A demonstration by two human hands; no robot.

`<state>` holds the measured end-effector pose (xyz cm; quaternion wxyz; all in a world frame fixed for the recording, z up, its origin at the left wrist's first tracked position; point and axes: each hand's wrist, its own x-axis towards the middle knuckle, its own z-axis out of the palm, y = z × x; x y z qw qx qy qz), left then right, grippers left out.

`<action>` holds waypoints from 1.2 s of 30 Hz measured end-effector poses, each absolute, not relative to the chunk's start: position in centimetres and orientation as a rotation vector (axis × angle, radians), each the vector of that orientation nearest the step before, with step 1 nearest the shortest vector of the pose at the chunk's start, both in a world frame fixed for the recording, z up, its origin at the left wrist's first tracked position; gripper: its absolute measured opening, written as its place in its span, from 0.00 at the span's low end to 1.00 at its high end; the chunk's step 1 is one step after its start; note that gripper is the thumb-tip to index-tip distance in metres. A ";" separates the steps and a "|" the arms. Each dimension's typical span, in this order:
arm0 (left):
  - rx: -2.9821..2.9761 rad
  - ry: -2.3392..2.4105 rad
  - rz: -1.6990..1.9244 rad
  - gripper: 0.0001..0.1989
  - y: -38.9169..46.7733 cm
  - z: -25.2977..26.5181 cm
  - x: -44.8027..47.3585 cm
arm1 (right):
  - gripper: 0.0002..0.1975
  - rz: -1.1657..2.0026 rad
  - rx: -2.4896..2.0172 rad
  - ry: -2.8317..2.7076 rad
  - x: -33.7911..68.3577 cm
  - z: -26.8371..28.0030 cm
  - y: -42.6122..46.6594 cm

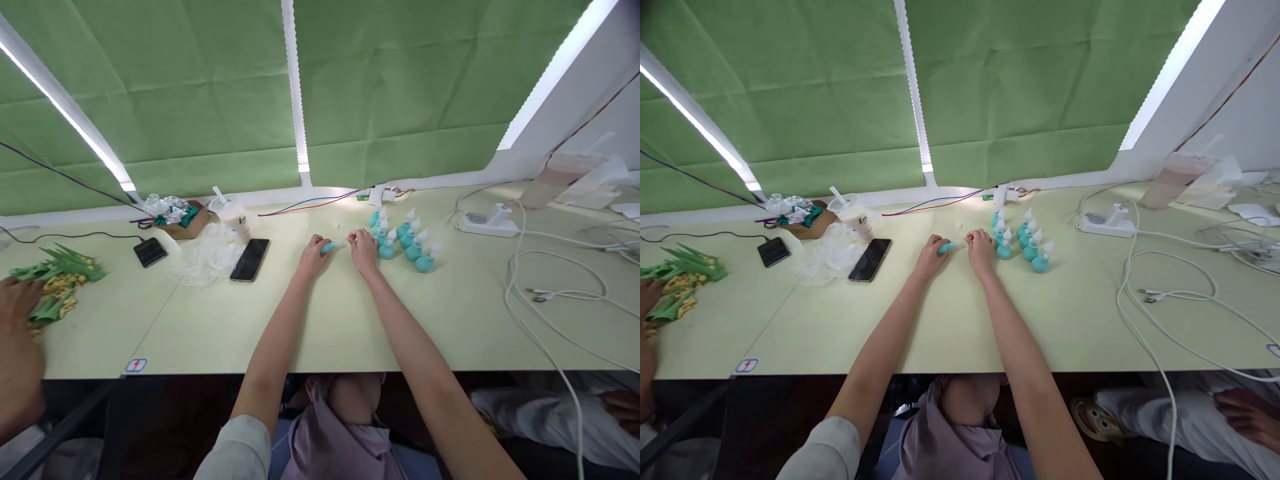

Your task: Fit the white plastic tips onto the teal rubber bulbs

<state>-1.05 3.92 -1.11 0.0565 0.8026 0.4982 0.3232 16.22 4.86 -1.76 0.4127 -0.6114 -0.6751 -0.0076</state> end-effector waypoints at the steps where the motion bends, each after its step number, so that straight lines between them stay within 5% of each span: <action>1: 2.439 1.501 0.984 0.17 3.9 -1.1 -1.0 | 0.10 -0.032 -1.507 -1.691 16.3 -1.7 4.8; 17: 2.549 1.390 1.049 0.17 3.7 -1.0 -0.8 | 0.11 -0.233 -1.388 -1.970 16.4 -1.0 4.0; 36: 2.497 1.516 0.880 0.18 3.6 -0.9 -0.5 | 0.09 0.234 -1.529 -1.687 16.5 -2.0 5.7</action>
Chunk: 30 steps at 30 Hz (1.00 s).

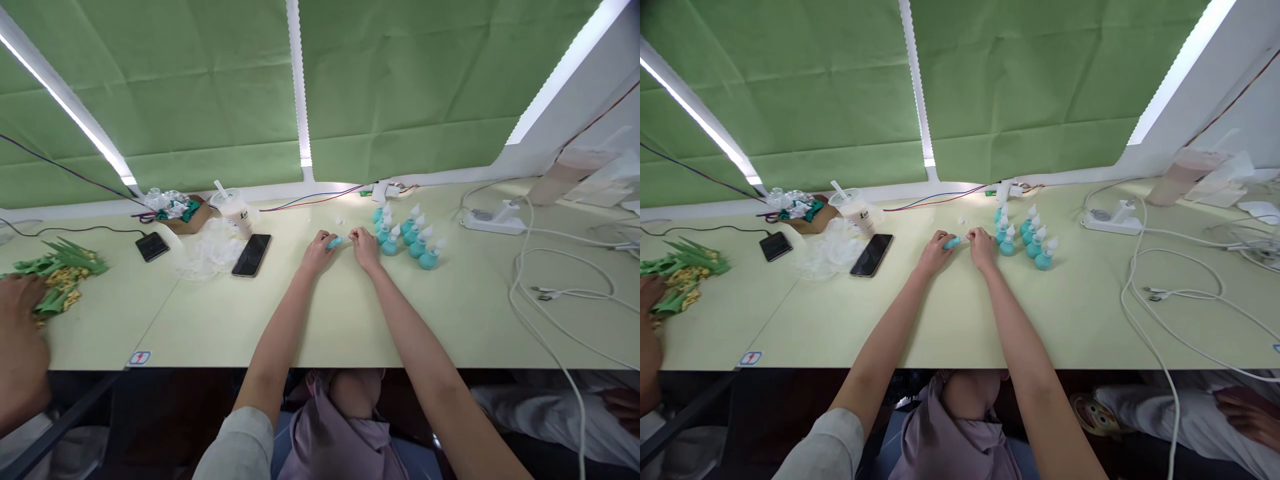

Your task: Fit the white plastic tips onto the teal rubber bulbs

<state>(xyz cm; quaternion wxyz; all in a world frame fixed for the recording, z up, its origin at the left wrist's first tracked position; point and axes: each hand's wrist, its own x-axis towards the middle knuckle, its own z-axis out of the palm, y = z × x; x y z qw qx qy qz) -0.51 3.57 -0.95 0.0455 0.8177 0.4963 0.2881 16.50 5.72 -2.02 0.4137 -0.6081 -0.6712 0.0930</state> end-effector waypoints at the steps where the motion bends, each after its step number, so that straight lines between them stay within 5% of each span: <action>1: 2.468 1.553 0.876 0.17 3.6 -1.0 -0.6 | 0.10 0.231 -1.526 -1.627 16.6 -2.1 5.9; 9: 1.813 2.007 1.461 0.13 4.6 -0.2 -2.8 | 0.12 0.097 -1.483 -1.652 15.8 -2.2 5.8; 15: 1.476 1.886 1.634 0.13 5.7 -0.9 -3.8 | 0.11 -0.124 -1.488 -2.068 12.3 0.3 9.5; 30: 1.454 1.819 1.527 0.12 5.8 -1.4 -3.4 | 0.10 -0.425 -1.496 -2.356 12.6 0.2 15.8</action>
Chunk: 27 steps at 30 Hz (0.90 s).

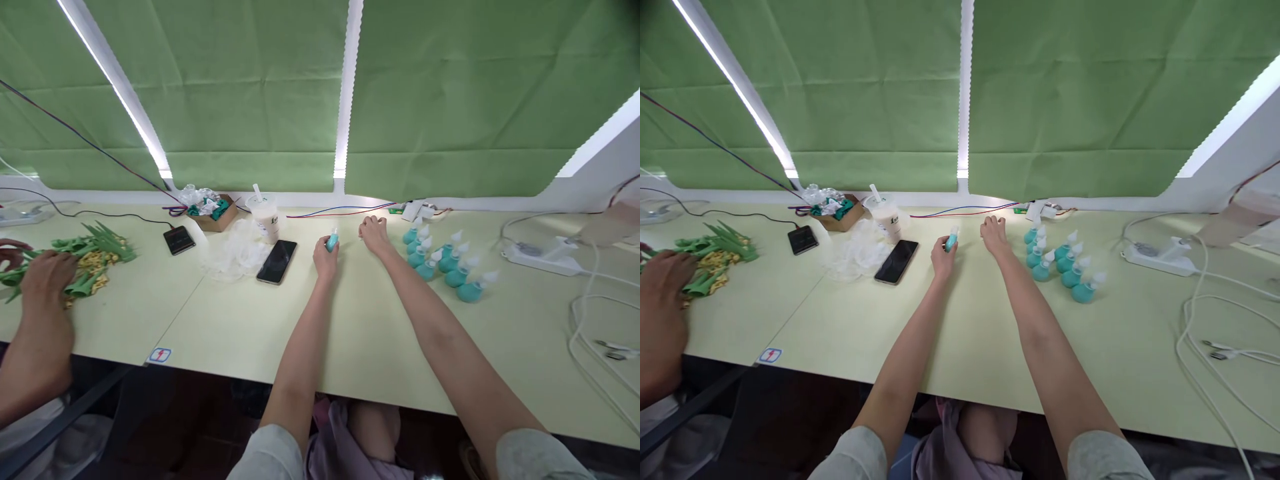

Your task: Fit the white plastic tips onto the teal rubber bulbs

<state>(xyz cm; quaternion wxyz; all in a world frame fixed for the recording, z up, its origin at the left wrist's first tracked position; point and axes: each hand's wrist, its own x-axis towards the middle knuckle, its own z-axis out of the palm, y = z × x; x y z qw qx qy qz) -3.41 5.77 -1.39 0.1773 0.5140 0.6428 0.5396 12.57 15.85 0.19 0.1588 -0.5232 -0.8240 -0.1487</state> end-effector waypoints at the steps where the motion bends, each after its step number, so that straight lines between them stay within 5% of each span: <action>1: 1.458 1.831 1.506 0.12 5.8 -1.4 -3.4 | 0.10 -0.449 -1.498 -2.363 12.5 0.2 15.9; 27: 1.470 1.769 1.476 0.12 5.6 -1.4 -3.2 | 0.13 -0.305 -1.462 -2.285 12.6 -0.9 15.0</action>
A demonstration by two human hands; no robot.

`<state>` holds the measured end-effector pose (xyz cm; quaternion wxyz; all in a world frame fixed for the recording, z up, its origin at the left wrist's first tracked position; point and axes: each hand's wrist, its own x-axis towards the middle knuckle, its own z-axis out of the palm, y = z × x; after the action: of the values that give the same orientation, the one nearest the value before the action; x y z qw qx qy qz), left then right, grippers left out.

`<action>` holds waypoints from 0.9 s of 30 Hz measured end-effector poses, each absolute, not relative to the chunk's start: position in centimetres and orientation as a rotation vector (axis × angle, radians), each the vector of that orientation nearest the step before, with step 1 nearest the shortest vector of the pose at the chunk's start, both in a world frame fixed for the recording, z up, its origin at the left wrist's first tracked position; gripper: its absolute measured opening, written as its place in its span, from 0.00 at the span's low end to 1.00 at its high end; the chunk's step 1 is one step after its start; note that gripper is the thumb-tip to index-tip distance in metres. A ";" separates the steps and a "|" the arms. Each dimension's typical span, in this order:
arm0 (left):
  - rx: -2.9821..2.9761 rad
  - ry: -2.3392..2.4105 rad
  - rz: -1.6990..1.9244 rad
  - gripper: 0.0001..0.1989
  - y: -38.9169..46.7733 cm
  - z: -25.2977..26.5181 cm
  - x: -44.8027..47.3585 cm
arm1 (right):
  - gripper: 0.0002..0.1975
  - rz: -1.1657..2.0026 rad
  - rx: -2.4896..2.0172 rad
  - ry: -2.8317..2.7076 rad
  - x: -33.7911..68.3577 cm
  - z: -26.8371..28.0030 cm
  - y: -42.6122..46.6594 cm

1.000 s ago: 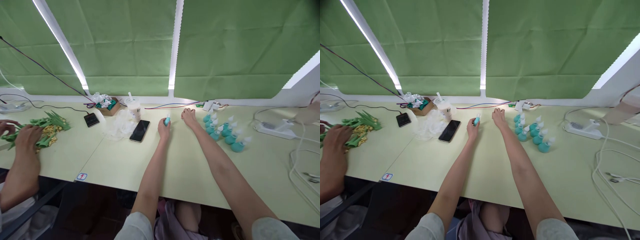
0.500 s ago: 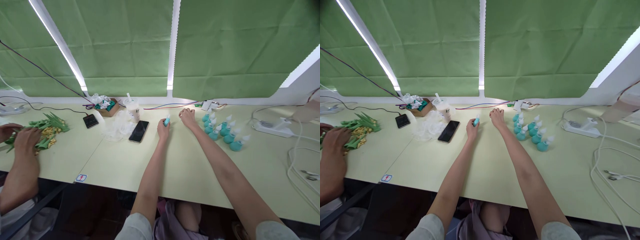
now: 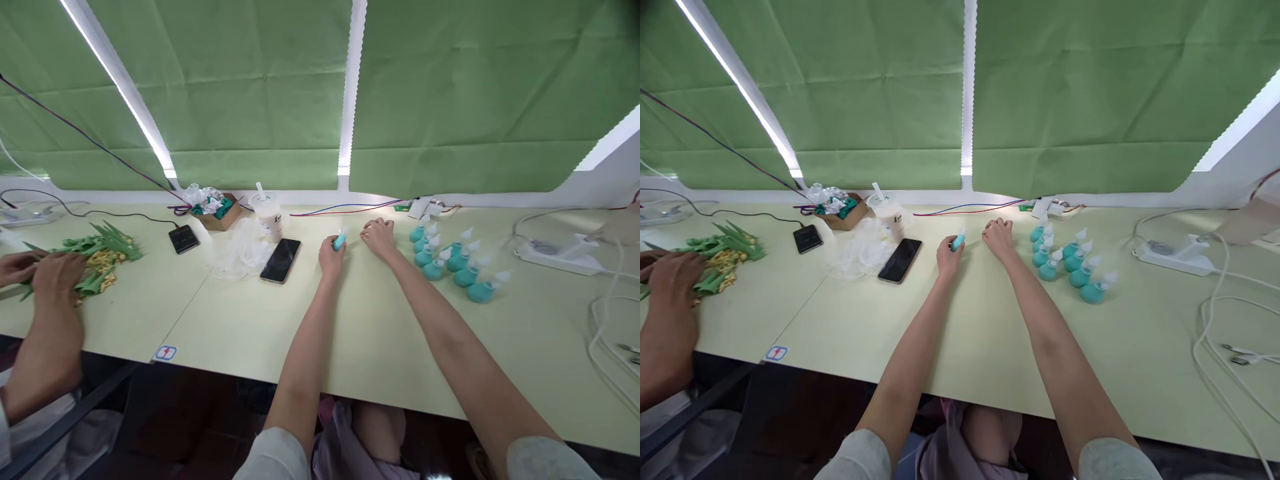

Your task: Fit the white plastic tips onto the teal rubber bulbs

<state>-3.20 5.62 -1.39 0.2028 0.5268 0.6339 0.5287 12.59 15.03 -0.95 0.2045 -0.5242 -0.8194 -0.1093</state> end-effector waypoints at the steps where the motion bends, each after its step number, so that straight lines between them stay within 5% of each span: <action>1: 1.470 1.767 1.476 0.12 5.6 -1.4 -3.2 | 0.14 -0.328 -1.453 -2.294 12.5 -1.0 15.0; 21: 1.509 1.767 1.424 0.13 6.2 -1.3 -3.1 | 0.12 -0.244 -1.505 -2.134 12.7 1.5 14.6; 27: 1.537 1.730 1.449 0.13 6.1 -1.2 -2.9 | 0.16 0.354 -1.338 -2.086 12.3 4.9 14.5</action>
<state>-2.90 6.05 -1.23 0.2043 0.5511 0.6202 0.5195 12.31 14.49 4.94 0.3139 -0.5075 -0.7912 0.1341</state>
